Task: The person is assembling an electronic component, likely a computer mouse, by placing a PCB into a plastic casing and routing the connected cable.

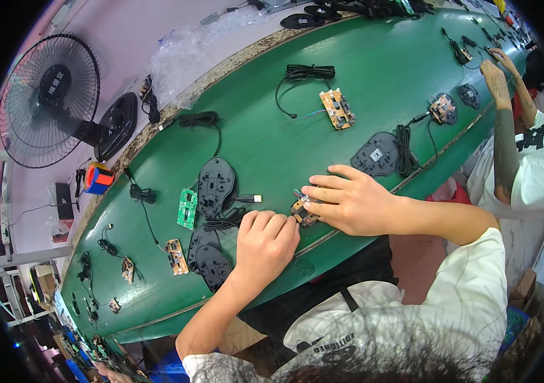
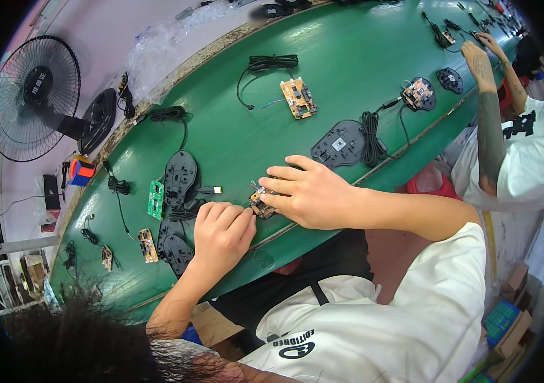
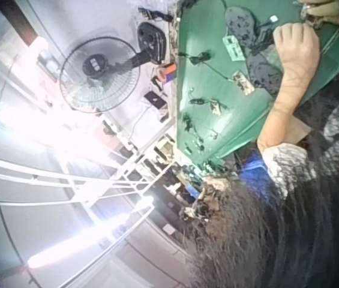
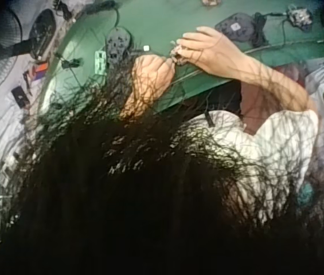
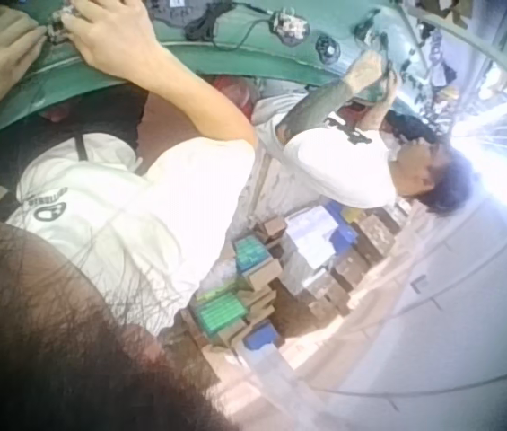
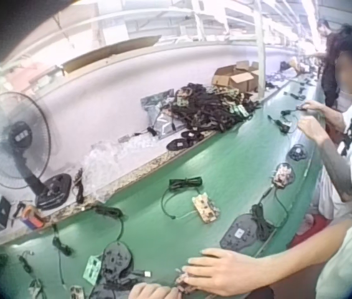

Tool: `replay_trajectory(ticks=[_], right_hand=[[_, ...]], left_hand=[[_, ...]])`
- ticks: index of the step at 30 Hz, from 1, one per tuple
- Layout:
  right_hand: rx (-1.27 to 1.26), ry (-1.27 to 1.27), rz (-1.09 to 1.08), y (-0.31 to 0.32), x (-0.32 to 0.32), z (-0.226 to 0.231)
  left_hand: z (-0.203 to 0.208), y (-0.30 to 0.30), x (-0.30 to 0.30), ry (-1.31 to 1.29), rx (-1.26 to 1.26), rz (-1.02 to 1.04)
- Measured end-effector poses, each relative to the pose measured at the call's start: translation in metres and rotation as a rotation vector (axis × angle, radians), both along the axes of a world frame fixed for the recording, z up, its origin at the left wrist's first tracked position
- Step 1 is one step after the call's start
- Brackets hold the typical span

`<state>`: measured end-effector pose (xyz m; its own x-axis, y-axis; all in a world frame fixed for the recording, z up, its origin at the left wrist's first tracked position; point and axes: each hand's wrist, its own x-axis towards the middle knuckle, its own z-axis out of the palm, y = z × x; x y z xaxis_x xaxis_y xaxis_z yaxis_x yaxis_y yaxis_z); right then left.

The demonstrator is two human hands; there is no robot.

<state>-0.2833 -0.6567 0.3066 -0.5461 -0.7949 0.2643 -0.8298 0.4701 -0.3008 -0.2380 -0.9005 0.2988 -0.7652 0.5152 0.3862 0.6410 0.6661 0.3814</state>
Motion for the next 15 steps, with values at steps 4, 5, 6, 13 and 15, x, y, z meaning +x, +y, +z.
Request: replay_trajectory(ticks=[4,5,6,13,15], right_hand=[[0.005,0.002,0.001,-0.001,0.001,0.004],[-0.003,0.002,-0.004,-0.002,0.001,0.004],[0.002,0.0,-0.005,-0.002,0.002,0.003],[-0.072,0.035,-0.055,-0.004,0.009,-0.002],[-0.076,0.053,-0.063,-0.005,0.01,-0.002]], left_hand=[[-0.005,-0.002,-0.001,-0.047,0.059,0.002],[-0.008,-0.003,0.0,-0.049,0.064,0.0],[-0.011,-0.004,0.002,-0.056,0.12,0.015],[-0.006,-0.004,0.005,0.043,-0.012,-0.036],[-0.003,-0.003,0.011,0.037,-0.029,-0.024]])
